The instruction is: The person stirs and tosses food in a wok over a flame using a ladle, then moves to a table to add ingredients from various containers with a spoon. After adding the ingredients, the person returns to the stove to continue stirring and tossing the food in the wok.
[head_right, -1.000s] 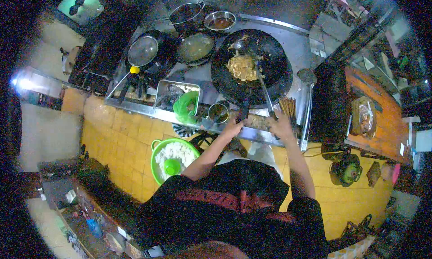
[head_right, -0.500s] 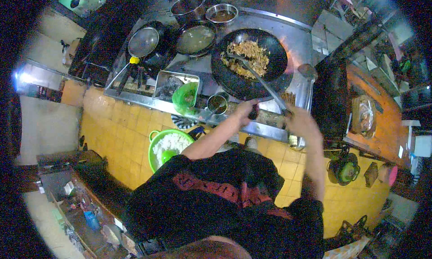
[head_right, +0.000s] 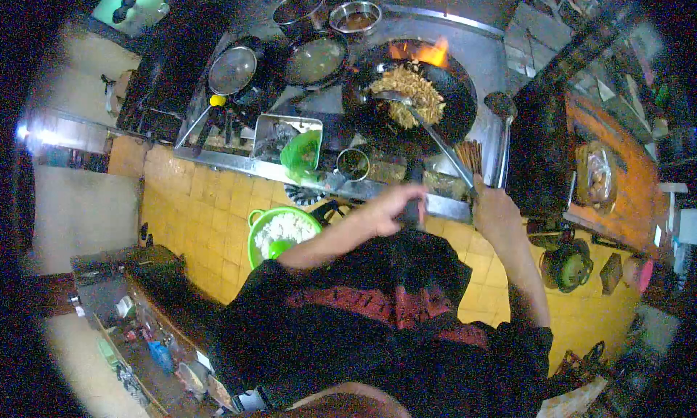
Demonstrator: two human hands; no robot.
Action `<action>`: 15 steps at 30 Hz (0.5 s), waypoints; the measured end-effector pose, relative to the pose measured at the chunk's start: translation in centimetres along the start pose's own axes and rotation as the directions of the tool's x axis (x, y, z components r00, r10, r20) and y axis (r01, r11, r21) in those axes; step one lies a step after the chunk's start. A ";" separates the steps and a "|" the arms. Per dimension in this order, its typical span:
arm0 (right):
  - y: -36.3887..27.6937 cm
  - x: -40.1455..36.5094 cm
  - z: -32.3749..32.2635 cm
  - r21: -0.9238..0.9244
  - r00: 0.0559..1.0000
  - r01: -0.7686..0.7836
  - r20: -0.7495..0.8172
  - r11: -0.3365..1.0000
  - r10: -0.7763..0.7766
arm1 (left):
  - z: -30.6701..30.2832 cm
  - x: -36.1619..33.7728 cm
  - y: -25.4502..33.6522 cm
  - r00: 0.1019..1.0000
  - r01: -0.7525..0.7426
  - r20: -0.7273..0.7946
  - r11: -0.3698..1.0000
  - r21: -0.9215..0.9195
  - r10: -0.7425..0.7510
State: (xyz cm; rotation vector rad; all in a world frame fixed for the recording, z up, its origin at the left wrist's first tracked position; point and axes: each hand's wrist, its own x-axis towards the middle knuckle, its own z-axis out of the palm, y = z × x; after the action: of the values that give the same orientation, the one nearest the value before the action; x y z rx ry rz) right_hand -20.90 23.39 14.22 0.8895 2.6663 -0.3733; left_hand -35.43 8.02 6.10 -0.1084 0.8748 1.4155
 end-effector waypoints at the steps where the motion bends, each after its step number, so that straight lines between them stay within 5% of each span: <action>1: 0.1 -0.2 0.9 0.004 1.000 -0.007 0.017 1.000 0.007 | -2.0 1.9 0.8 0.998 -0.034 0.058 0.999 0.000 0.034; 2: 0.2 0.4 2.1 -0.069 0.999 -0.043 0.002 0.997 0.044 | -4.2 4.1 2.1 1.000 0.015 -0.020 0.997 -0.072 -0.017; 3: 0.4 1.0 3.1 -0.141 0.997 -0.079 -0.021 0.987 0.077 | -6.0 5.6 2.3 0.993 -0.091 -0.080 0.992 -0.090 0.084; 5: 2.2 2.0 4.6 -0.131 0.993 -0.028 -0.115 0.991 0.012 | -7.8 6.3 0.0 0.979 -0.140 -0.135 0.984 0.109 0.154; 7: 4.9 3.4 3.5 -0.137 0.971 0.032 -0.231 0.990 -0.063 | -4.2 1.7 -1.7 0.996 -0.053 -0.070 0.999 -0.011 0.052; 8: 6.3 3.4 2.8 0.027 0.967 0.135 -0.220 0.990 -0.126 | -3.9 0.6 -2.4 0.997 0.067 -0.029 0.997 -0.040 -0.068; 9: 5.7 3.5 0.7 0.190 0.954 0.237 -0.230 0.953 -0.191 | -2.9 -0.8 -2.2 0.999 0.034 -0.042 0.998 0.050 -0.031; 10: 4.7 3.2 -1.2 0.434 0.988 -0.138 0.118 0.891 0.096 | -4.4 0.7 -2.2 0.999 0.032 -0.025 0.998 0.050 -0.031; 13: 1.4 6.2 2.1 0.455 0.997 0.056 -0.079 0.889 -0.022 | -10.2 6.8 -2.3 0.998 -0.044 0.036 0.997 -0.058 0.046; 15: 1.2 11.8 9.9 0.366 0.998 -0.023 -0.041 0.930 0.041 | -13.4 10.8 -2.0 0.959 -0.223 -0.091 0.915 0.336 0.268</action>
State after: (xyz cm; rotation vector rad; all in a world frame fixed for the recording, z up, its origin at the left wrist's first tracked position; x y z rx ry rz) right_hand -27.18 27.35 0.68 1.0559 2.6664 -0.8736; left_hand -40.85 8.89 -10.38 0.1627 1.2577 1.4892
